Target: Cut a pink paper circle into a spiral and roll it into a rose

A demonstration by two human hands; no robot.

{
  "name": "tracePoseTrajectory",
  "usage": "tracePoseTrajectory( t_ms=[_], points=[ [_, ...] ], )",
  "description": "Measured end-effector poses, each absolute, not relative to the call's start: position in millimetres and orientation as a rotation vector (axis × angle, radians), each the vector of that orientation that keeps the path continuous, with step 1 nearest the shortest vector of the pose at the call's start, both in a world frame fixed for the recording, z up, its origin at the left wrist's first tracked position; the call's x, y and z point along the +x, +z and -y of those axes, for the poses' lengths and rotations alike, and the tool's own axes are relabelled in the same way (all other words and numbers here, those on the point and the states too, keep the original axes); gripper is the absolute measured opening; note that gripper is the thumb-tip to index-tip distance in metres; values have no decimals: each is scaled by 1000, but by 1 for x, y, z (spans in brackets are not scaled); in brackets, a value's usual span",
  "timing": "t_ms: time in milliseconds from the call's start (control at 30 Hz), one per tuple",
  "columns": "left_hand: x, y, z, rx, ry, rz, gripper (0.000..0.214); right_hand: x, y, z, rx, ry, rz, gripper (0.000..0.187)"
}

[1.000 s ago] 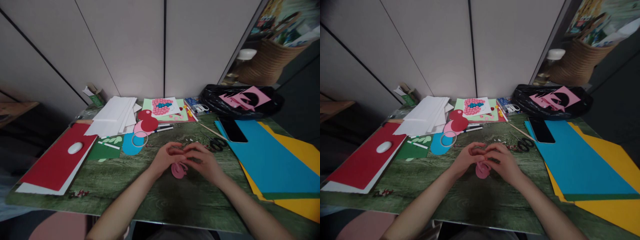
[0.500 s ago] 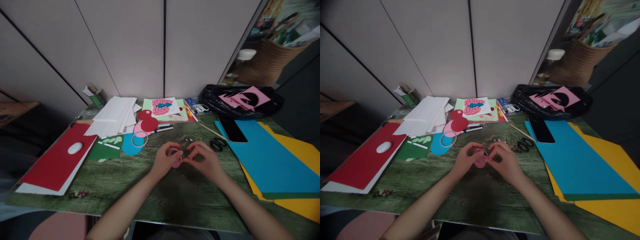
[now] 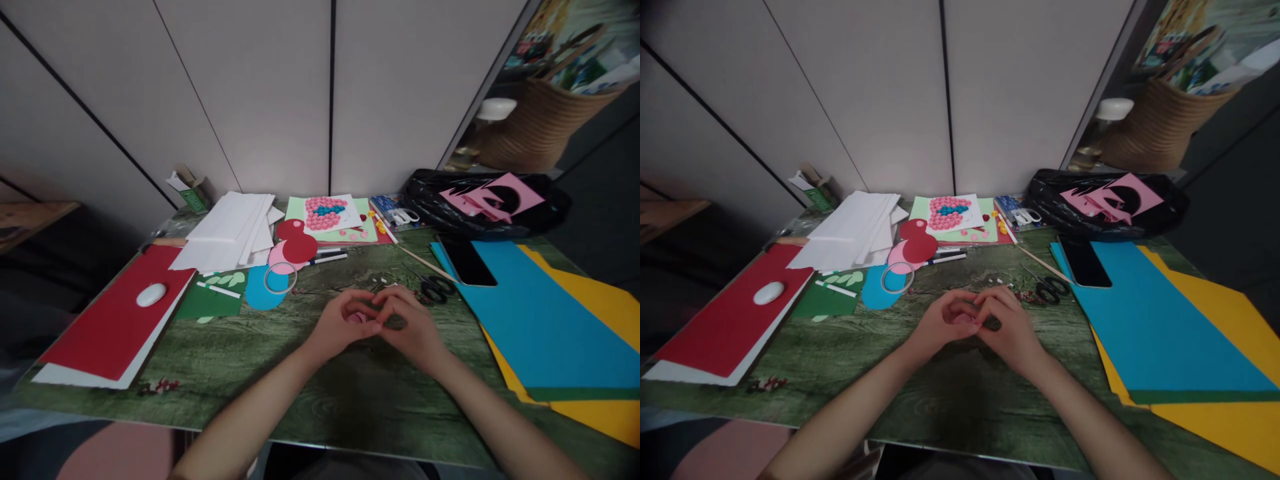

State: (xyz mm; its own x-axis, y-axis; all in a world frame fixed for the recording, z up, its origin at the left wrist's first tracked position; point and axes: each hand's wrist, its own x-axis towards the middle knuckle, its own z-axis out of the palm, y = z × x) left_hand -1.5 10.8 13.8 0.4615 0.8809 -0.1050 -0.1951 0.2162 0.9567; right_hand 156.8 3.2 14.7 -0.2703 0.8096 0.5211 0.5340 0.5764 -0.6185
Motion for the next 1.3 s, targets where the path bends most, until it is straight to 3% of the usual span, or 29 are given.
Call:
tracePoseTrajectory(
  t_ms=[533, 733, 1067, 1300],
  points=[
    [-1, 13, -11, 852, 810, -740, 65, 153, 14, -2, -1115, 348, 2005, 14],
    [-3, 10, -12, 754, 826, -783, 69, 155, 16, -2, -1145, 363, 2027, 5],
    [-7, 9, -17, 812, 871, -791, 51, 158, 15, -5, -1074, 535, 2160, 17],
    [-6, 14, -16, 763, 909, -734, 36, 159, 13, -4, -1102, 497, 2086, 8]
  ],
)
